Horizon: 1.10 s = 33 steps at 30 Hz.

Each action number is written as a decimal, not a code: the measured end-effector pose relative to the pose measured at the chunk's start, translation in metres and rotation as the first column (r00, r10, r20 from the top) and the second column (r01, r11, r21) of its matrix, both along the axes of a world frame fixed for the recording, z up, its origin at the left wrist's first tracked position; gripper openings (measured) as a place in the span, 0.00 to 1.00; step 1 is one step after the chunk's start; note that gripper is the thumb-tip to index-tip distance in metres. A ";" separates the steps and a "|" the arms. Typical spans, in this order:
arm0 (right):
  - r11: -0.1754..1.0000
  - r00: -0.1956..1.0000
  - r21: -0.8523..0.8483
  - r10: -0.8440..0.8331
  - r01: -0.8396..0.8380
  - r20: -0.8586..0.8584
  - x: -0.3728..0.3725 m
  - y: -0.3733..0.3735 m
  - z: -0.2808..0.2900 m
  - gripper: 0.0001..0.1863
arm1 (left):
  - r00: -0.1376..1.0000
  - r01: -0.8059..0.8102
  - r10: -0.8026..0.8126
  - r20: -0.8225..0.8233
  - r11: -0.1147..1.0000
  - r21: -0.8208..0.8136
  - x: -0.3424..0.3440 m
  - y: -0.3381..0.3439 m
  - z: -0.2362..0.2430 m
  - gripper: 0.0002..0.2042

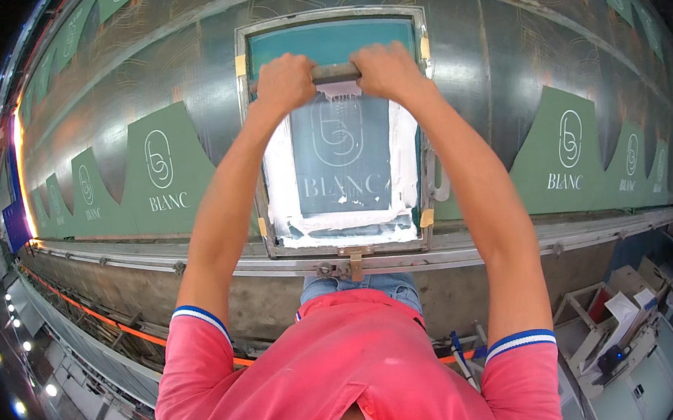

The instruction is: The person performs screen printing on a series of green fabric panels moving along a conveyor. They repeatedly pull a squeegee across a screen to transfer white ink onto the fabric, then lift the screen and move to the next panel.

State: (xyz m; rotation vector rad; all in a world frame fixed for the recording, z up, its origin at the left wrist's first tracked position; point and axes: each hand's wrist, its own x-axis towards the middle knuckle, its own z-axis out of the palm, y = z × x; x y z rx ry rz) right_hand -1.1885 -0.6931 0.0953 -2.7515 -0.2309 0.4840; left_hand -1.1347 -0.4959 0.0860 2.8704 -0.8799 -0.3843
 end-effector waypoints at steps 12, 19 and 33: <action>0.991 0.981 0.132 -0.002 -0.024 0.192 -0.214 0.069 -0.021 0.07 | 0.999 0.000 -0.005 -0.032 0.986 -0.165 -0.219 0.072 -0.008 0.20; 0.993 0.997 0.121 0.013 -0.005 -0.070 -0.220 0.072 -0.007 0.09 | 0.975 -0.006 -0.004 -0.221 0.999 -0.047 -0.214 0.075 0.015 0.05; 0.994 0.974 0.075 0.058 -0.076 0.217 -0.047 0.008 -0.040 0.06 | 1.000 0.024 -0.025 -0.008 0.996 -0.087 -0.047 0.013 -0.011 0.08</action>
